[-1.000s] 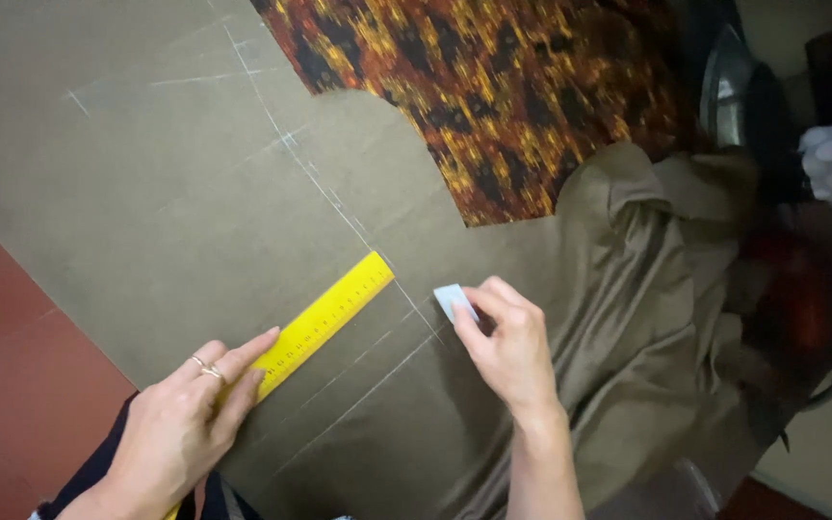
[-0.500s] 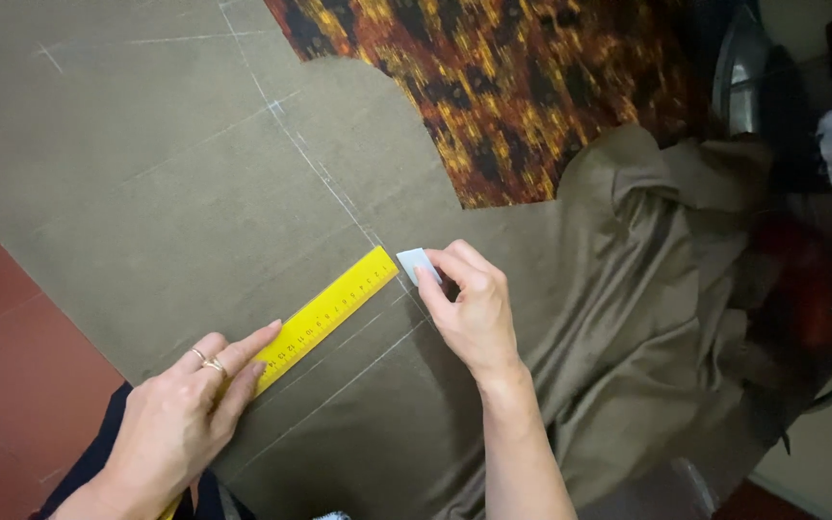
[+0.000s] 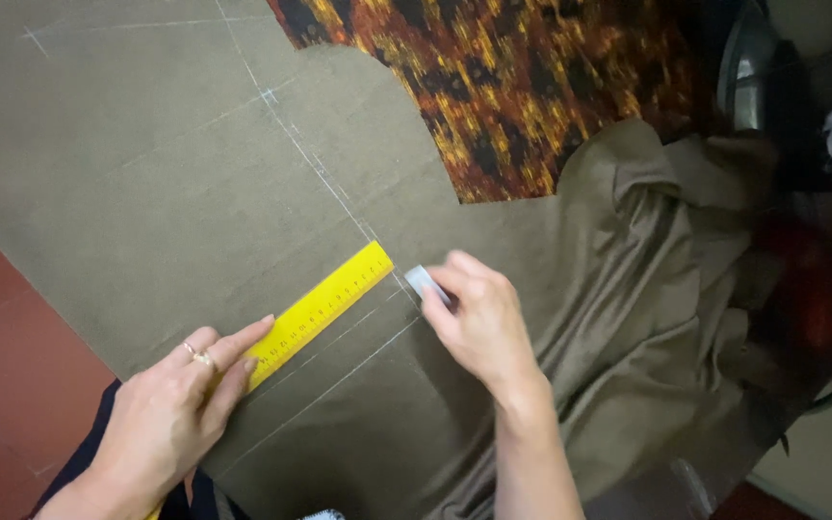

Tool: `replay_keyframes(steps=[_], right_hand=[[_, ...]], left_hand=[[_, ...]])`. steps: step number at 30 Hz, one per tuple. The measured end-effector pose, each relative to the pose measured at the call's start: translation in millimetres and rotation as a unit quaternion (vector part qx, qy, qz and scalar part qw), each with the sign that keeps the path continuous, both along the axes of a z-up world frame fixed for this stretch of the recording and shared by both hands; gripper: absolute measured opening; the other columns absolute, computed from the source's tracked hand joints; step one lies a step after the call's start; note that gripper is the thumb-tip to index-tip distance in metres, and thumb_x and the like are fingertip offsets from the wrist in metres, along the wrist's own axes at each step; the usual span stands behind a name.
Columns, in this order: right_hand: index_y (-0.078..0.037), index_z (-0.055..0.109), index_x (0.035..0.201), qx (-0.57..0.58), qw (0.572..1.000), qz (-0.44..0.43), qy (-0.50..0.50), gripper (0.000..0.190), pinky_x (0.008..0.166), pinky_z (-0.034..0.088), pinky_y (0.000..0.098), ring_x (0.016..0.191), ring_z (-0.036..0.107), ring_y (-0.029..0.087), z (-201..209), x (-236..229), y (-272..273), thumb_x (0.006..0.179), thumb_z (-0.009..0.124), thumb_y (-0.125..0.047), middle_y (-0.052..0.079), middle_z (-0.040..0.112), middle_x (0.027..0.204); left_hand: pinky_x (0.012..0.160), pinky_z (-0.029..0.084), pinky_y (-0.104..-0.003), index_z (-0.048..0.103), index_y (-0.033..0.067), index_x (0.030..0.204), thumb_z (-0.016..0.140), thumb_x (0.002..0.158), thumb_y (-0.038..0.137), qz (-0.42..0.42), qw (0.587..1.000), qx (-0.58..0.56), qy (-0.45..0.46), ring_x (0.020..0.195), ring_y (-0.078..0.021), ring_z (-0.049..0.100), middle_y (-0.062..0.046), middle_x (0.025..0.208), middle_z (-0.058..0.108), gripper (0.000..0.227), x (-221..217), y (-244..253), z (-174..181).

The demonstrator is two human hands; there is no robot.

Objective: The person uses a yellow ruler and a white chalk marker to draw straight lines on a large piece of brown fabric laid out on a table. They repeatedly reposition the ruler and draw lines to create a pattern on the material.

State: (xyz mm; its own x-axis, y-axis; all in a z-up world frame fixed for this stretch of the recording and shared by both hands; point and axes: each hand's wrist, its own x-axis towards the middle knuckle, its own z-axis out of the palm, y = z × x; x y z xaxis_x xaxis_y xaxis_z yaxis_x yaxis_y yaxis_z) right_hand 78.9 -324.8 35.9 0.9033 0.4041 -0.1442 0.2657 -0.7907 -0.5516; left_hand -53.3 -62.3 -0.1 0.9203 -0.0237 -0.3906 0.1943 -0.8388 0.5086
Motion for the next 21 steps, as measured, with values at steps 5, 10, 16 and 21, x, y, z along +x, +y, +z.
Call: replay_keyframes(steps=[5,10,16,21], right_hand=[[-0.004,0.069,0.081,0.027,0.999,-0.046,0.009,0.011,0.052,0.031,0.0300,0.054,0.038,0.013,4.2,-12.1,-17.1,0.086,0.063,-0.012,0.000,0.043,0.064],[-0.002,0.068,0.090,0.089,0.993,-0.063,-0.046,0.010,0.059,0.037,0.0283,0.059,0.045,0.015,-6.2,-13.6,-11.3,0.089,0.061,-0.009,0.003,0.051,0.070],[-0.002,0.069,0.093,0.099,0.993,-0.048,-0.046,0.010,0.056,0.034,0.0278,0.059,0.042,0.014,-11.8,-11.3,-8.6,0.090,0.062,-0.009,0.002,0.048,0.070],[-0.002,0.069,0.094,0.087,0.995,-0.034,-0.043,0.011,0.055,0.034,0.0289,0.059,0.042,0.014,-11.0,-10.4,-7.9,0.090,0.062,-0.009,0.002,0.048,0.071]], left_hand=[[0.036,0.042,-0.033,0.053,0.0317,0.136,0.052,0.090,0.027,-0.006,0.996,-0.055,-0.067,0.053,-0.0116,0.050,0.006,0.074,0.049,0.046,-13.2,-6.9,-2.2],[0.036,0.045,-0.034,0.049,0.0362,0.139,0.051,0.090,0.029,-0.006,0.999,-0.029,-0.016,0.054,-0.0106,0.052,0.008,0.077,0.054,0.049,-15.5,-13.2,-7.1],[0.035,0.049,-0.031,0.048,0.0381,0.139,0.048,0.091,0.033,-0.013,1.000,-0.019,0.006,0.055,-0.0085,0.052,0.009,0.080,0.056,0.049,-15.5,-12.4,-8.7],[0.036,0.047,-0.032,0.049,0.0370,0.139,0.050,0.091,0.031,-0.010,1.000,-0.024,0.001,0.055,-0.0089,0.052,0.009,0.079,0.055,0.049,-14.8,-12.9,-7.1]])
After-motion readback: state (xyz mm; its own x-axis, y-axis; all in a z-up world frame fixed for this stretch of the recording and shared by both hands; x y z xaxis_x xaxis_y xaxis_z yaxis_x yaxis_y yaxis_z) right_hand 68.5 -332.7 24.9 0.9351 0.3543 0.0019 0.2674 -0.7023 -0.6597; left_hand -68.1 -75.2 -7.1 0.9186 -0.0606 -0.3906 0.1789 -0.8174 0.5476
